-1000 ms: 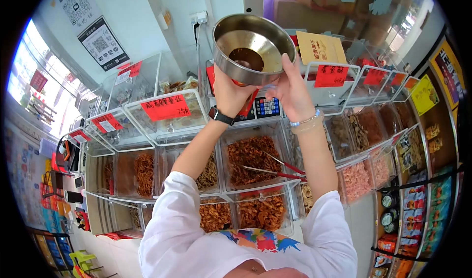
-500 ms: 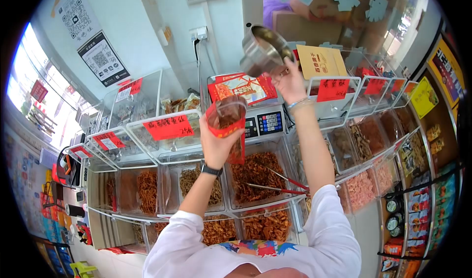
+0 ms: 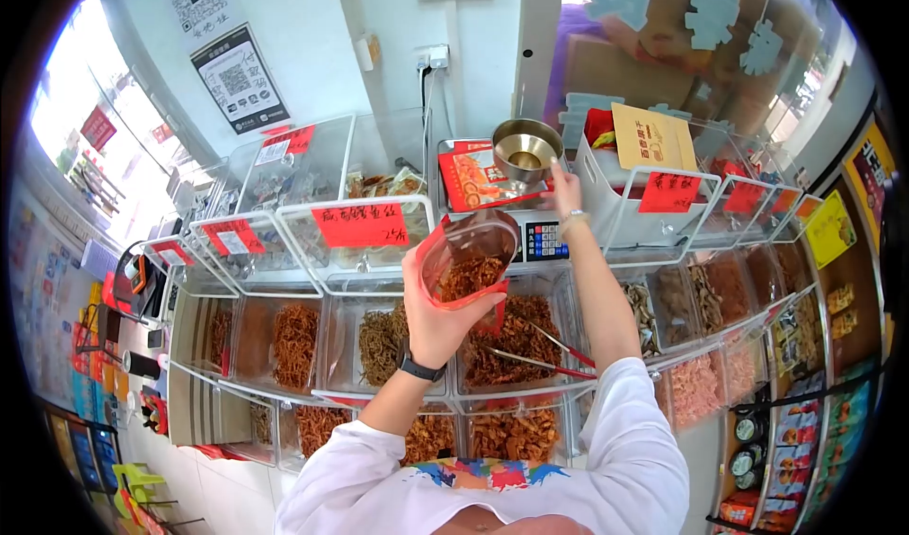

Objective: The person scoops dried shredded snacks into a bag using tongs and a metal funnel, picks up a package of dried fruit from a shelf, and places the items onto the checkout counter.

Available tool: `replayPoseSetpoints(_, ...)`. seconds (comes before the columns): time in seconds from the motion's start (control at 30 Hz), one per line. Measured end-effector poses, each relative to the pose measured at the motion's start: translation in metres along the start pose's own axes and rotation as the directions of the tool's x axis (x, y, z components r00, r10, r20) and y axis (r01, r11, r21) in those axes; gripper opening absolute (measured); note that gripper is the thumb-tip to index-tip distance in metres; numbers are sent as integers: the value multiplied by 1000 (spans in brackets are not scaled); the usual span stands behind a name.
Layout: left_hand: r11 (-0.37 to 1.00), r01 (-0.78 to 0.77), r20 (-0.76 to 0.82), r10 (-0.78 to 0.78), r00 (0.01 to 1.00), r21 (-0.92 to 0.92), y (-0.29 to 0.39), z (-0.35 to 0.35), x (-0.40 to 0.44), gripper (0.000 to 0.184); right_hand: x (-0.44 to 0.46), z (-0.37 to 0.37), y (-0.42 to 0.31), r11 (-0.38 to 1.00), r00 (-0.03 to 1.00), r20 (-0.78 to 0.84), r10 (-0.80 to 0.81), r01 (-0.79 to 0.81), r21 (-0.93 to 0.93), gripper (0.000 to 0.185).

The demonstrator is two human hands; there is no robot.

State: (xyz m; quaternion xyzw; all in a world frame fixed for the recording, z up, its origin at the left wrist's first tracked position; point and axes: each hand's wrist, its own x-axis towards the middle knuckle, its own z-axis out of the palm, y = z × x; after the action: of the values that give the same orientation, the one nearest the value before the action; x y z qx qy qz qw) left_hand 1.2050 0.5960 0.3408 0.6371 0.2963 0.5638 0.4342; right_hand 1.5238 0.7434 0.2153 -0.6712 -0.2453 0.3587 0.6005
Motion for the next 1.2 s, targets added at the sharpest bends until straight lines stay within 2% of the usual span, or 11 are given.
replayPoseSetpoints(0.17, 997, -66, -30, 65, 997, -49, 31, 0, -9, 90, -181, -47, -55, 950, 803, 521, -290, 305, 60, 47)
replayPoseSetpoints(0.27, 996, -85, -34, 83, 996, -39, 49, 2, -19, 90, -297, -53, -89, 891, 702, 551, -452, 384, 242, 63)
replayPoseSetpoints(0.4, 988, -116, -49, 112, 993, -98, 77, 5, -48, 90, -363, -40, -90, 609, 562, 416, -715, 793, -25, 36)
replayPoseSetpoints(0.6, 993, -119, 66, 120, 991, -10, 98, -36, -100, 78, -408, -28, -65, 633, 595, 266, -759, 769, 89, 22)
replayPoseSetpoints(0.63, 955, -237, 130, 216, 968, 177, 101, -53, -104, 70, -420, -27, -65, 709, 661, 256, -705, 645, 286, 18)
replayPoseSetpoints(0.7, 984, -123, 104, 110, 988, 129, 83, -84, -117, 71, -444, -28, -67, 740, 710, 272, -649, 509, 440, 8)
replayPoseSetpoints(0.77, 894, 134, 281, -9, 960, -428, 60, -115, -137, 80, -467, -27, -64, 779, 764, 311, -566, 371, 506, 8)
replayPoseSetpoints(0.8, 917, 229, 341, -112, 933, -327, 55, -122, -151, 79, -479, -26, -61, 792, 807, 343, -481, 233, 564, 8)
replayPoseSetpoints(0.97, 914, 292, 317, -199, 927, -281, 46, -143, -250, 54, -539, -8, -42, 830, 863, 282, -420, 238, 505, 7)
replayPoseSetpoints(1.0, 923, 214, 183, -162, 970, -319, 65, -139, -266, 54, -549, -6, -38, 832, 865, 281, -415, 236, 501, 7)
replayPoseSetpoints(1.2, 953, 299, 83, -295, 952, -49, 104, -188, -309, 31, -598, 1, -19, 888, 836, 426, -345, 144, 436, 8)
